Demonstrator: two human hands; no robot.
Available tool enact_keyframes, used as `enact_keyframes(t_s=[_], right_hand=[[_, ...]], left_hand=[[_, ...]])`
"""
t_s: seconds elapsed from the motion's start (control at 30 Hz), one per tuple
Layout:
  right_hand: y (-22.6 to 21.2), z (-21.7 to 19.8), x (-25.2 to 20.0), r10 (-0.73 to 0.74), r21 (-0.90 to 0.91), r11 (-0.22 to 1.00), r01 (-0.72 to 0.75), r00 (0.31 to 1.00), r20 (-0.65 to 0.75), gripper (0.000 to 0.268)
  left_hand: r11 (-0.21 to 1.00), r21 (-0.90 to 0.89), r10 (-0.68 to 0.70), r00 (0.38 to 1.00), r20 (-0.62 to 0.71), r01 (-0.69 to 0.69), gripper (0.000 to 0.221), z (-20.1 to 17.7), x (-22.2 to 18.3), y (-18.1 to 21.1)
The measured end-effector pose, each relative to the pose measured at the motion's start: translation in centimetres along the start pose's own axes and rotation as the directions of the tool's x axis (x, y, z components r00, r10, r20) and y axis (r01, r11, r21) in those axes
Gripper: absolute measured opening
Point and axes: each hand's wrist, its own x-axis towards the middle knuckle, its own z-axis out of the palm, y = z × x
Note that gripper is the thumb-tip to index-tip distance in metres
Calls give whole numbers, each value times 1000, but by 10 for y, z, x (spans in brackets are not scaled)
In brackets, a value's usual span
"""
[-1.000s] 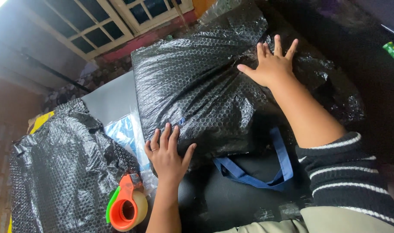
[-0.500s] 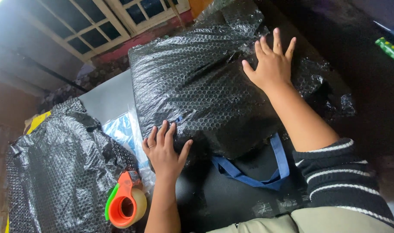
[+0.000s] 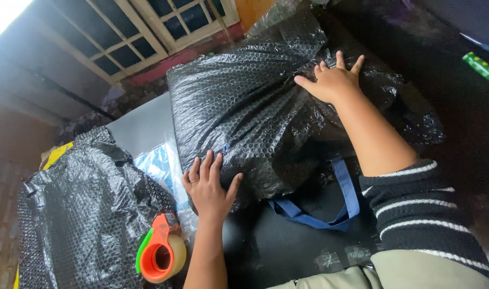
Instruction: The person manipulates black bubble wrap on a table by hand, wipes the surface of the wrapped object with a duster, and then unfolds a blue storage bag.
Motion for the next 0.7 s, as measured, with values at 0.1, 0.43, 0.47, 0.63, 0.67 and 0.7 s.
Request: enact_keyframes(t_s=[0.1, 0.43, 0.47, 0.63, 0.67, 0.7], right_hand=[[-10, -33, -39, 38, 310, 949, -51, 998, 49, 93], [42, 38, 10, 109, 627, 751, 207, 898, -427, 64], [40, 44, 13, 42, 445, 872, 206, 873, -487, 60], [24, 39, 3, 31, 144, 989, 26, 924, -380, 53], [27, 47, 8, -57, 36, 995, 89, 849, -525, 49], [29, 55, 13, -153, -80, 988, 132, 747, -647, 46]], left_hand=[[1000, -3, 10, 1000, -24, -10, 64, 0, 1, 0], [1000, -26, 11, 1000, -18, -11, 65, -2, -2, -3], [1000, -28, 5, 1000, -4, -5, 65, -2, -2, -3], [999, -39, 4, 1000, -18, -5, 65, -2, -3, -2], [999, -33, 1, 1000, -21, -1, 64, -1, -3, -2], [1000, -26, -3, 1000, -24, 2, 64, -1, -2, -2]])
